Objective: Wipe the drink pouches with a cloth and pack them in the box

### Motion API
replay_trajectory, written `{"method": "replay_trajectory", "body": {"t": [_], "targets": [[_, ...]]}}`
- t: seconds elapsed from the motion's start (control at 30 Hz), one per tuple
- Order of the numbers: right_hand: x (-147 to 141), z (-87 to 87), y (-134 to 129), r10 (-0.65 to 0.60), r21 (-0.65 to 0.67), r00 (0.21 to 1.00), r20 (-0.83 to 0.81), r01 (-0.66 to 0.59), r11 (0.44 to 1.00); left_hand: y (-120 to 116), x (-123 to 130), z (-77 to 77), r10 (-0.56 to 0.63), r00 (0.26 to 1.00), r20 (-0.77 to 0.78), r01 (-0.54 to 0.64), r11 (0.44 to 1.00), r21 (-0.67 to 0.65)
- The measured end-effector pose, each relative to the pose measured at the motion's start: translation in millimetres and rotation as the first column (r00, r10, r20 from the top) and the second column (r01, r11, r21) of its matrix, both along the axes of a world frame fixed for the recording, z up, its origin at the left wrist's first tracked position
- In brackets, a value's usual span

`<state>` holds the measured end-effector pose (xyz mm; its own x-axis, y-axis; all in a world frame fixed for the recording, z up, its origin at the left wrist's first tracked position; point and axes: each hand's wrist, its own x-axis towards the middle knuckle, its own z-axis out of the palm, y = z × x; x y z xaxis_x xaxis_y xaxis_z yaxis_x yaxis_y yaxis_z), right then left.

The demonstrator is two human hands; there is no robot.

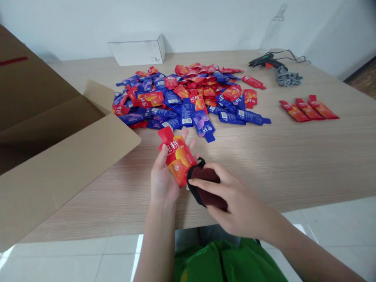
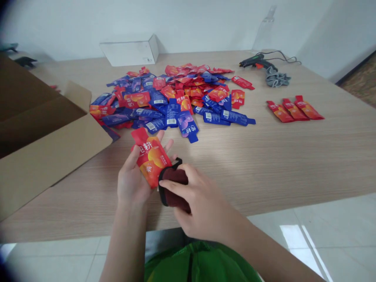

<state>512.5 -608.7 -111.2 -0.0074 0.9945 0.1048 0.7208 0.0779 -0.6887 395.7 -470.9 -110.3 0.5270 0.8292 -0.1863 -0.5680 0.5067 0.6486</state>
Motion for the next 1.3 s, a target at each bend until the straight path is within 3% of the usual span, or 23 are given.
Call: {"method": "replay_trajectory", "body": {"t": [0.07, 0.2, 0.37, 0.47, 0.57, 0.67, 0.73, 0.77, 0.8, 0.9, 0.97, 1.07, 1.17, 1.23, 1.3], "targets": [[11, 11.2, -2, -0.07, -0.011, 0.995, -0.067, 0.07, 0.998, -2, -2, 1.8, -0.008, 1.0, 0.023, 0.008, 1.0, -0.024], [19, 23.0, 8, -0.192, 0.049, 0.968, -0.163, 0.202, 0.978, -12, 4, 7.6, 0.093, 0.995, -0.041, -0.094, 0.995, -0.032], [5, 10.9, 28, -0.193, 0.095, 0.928, -0.318, 0.234, 0.967, -29, 20, 7.7, 0.078, 0.991, -0.11, -0.073, 0.996, 0.047], [10, 2.9, 34, -0.172, 0.152, 0.881, -0.44, 0.262, 0.953, -31, 23, 6.1, -0.004, 0.993, -0.116, 0.011, 0.998, 0.055], [23, -1.1, 33, -0.17, 0.081, 0.773, -0.611, 0.275, 0.958, -28, 22, 3.5, -0.119, 0.985, -0.123, 0.131, 0.988, 0.087], [30, -4.3, 31, -0.229, -0.077, 0.603, -0.764, 0.267, 0.961, -27, 23, -1.9, -0.182, 0.964, -0.194, 0.209, 0.969, 0.13], [29, -7.1, 31, -0.251, -0.154, 0.508, -0.824, 0.226, 0.962, -28, 23, -5.6, -0.221, 0.941, -0.255, 0.254, 0.962, 0.102], [28, -8.5, 33, -0.244, -0.159, 0.5, -0.831, 0.206, 0.966, -28, 22, -6.9, -0.229, 0.934, -0.275, 0.256, 0.965, 0.063], [27, -9.8, 34, -0.224, -0.139, 0.529, -0.818, 0.195, 0.971, -29, 21, -7.7, -0.223, 0.932, -0.287, 0.237, 0.971, 0.016], [30, -11.3, 38, -0.184, -0.008, 0.724, -0.664, 0.24, 0.971, -27, 14, -7.3, -0.164, 0.941, -0.296, 0.14, 0.985, -0.099], [37, -9.4, 37, -0.261, 0.069, 0.808, -0.529, 0.347, 0.935, -25, 8, -6.2, -0.141, 0.952, -0.273, 0.119, 0.988, -0.096], [42, -2.4, 34, -0.38, 0.241, 0.863, -0.333, 0.467, 0.851, -24, 4, -6.5, -0.163, 0.961, -0.223, 0.155, 0.986, -0.054], [29, 4.2, 33, -0.323, 0.424, 0.942, -0.088, 0.329, 0.844, -28, 6, -9.4, -0.176, 0.963, -0.206, 0.165, 0.984, -0.072], [17, 6.2, 38, -0.264, 0.446, 0.961, 0.086, 0.2, 0.873, -34, 10, -11.1, -0.161, 0.966, -0.201, 0.141, 0.984, -0.113], [11, 7.2, 47, -0.256, 0.425, 0.951, 0.174, 0.162, 0.89, -39, 13, -11.6, -0.157, 0.97, -0.183, 0.131, 0.98, -0.15]]}}
